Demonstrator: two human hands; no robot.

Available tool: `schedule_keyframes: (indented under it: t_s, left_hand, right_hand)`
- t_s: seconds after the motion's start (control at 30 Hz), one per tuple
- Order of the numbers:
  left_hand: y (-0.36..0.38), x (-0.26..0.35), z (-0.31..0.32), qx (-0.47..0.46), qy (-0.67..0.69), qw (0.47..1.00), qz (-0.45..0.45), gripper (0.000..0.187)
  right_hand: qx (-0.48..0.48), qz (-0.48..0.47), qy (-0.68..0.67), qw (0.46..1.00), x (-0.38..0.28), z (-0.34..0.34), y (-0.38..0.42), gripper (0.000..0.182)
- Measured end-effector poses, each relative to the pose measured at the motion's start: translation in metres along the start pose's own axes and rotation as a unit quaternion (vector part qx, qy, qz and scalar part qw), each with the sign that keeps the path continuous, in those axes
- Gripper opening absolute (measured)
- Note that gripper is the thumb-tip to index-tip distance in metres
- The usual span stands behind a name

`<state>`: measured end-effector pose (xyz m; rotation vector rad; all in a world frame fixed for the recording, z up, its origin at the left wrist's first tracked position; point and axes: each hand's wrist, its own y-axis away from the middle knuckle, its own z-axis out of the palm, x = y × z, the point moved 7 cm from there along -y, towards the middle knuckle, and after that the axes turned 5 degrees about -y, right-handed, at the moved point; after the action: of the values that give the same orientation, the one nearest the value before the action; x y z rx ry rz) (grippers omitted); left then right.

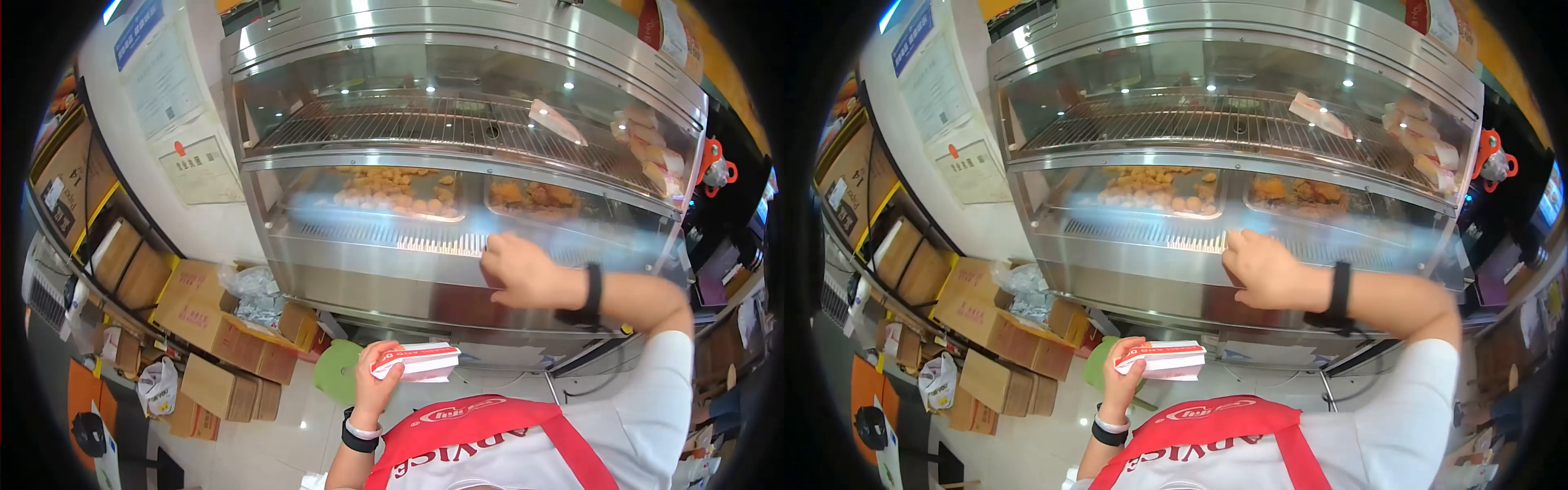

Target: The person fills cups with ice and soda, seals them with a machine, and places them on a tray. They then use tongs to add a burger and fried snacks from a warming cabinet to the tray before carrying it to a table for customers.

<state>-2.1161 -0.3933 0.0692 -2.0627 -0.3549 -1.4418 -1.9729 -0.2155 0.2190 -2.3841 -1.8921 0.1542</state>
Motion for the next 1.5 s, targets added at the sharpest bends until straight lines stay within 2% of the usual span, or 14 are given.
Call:
schedule_keyframes:
  t_s: [0.13, 0.23, 0.43, 0.53, 0.6, 0.7, 0.87, 1.0, 1.13, 1.17, 1.27, 1.33, 1.4, 1.5]
  left_hand:
    - [-0.012, 0.003, 0.006, -0.034, 0.031, 0.999, 0.019, 0.033]
    - [-0.012, -0.006, 0.007, -0.042, 0.08, 0.996, -0.004, 0.033]
    - [-0.005, -0.003, -0.01, -0.015, 0.103, 0.994, -0.022, 0.037]
    - [0.002, -0.005, -0.026, 0.02, 0.133, 0.99, -0.048, 0.04]
    - [0.006, -0.002, -0.033, 0.054, 0.157, 0.984, -0.069, 0.041]
    - [0.007, 0.001, -0.03, 0.07, 0.152, 0.983, -0.081, 0.044]
    - [-0.002, 0.002, -0.019, 0.06, 0.12, 0.988, -0.083, 0.043]
    - [-0.022, 0.01, -0.003, 0.031, 0.126, 0.988, -0.08, 0.039]
    - [-0.045, 0.0, 0.023, -0.001, 0.175, 0.979, -0.101, 0.033]
    - [-0.051, -0.002, 0.031, -0.009, 0.199, 0.974, -0.106, 0.034]
    - [-0.069, -0.014, 0.053, -0.012, 0.209, 0.969, -0.132, 0.038]
    - [-0.081, -0.019, 0.068, -0.026, 0.279, 0.946, -0.164, 0.032]
    - [-0.094, -0.019, 0.079, -0.029, 0.279, 0.944, -0.171, 0.037]
    - [-0.103, -0.023, 0.092, -0.033, 0.323, 0.928, -0.182, 0.037]
  right_hand:
    - [0.08, -0.025, -0.056, 0.995, -0.011, -0.121, 0.0, 0.013]
    - [0.196, 0.083, 0.001, 0.977, 0.024, -0.193, -0.011, 0.01]
    - [0.355, 0.134, 0.198, 0.904, 0.127, -0.236, -0.034, 0.021]
    - [0.446, 0.104, 0.33, 0.825, 0.153, -0.263, -0.045, 0.027]
    - [0.589, 0.044, 0.48, 0.649, 0.149, -0.285, -0.035, 0.03]
    - [0.529, 0.155, 0.383, 0.741, 0.199, -0.315, -0.044, 0.055]
    - [0.416, 0.23, 0.315, 0.822, 0.223, -0.332, -0.052, 0.029]
    - [0.47, 0.213, 0.412, 0.751, 0.209, -0.335, -0.023, 0.021]
    - [0.461, 0.213, 0.349, 0.787, 0.15, -0.31, 0.018, 0.019]
    - [0.488, 0.143, 0.402, 0.762, 0.145, -0.3, 0.03, 0.03]
    - [0.491, 0.029, 0.268, 0.829, 0.15, -0.245, 0.063, 0.028]
    - [0.391, 0.092, 0.163, 0.901, 0.122, -0.191, 0.058, 0.023]
    - [0.325, 0.012, 0.082, 0.942, 0.098, -0.137, 0.052, 0.025]
    - [0.02, 0.018, -0.128, 0.991, 0.092, -0.056, 0.027, 0.022]
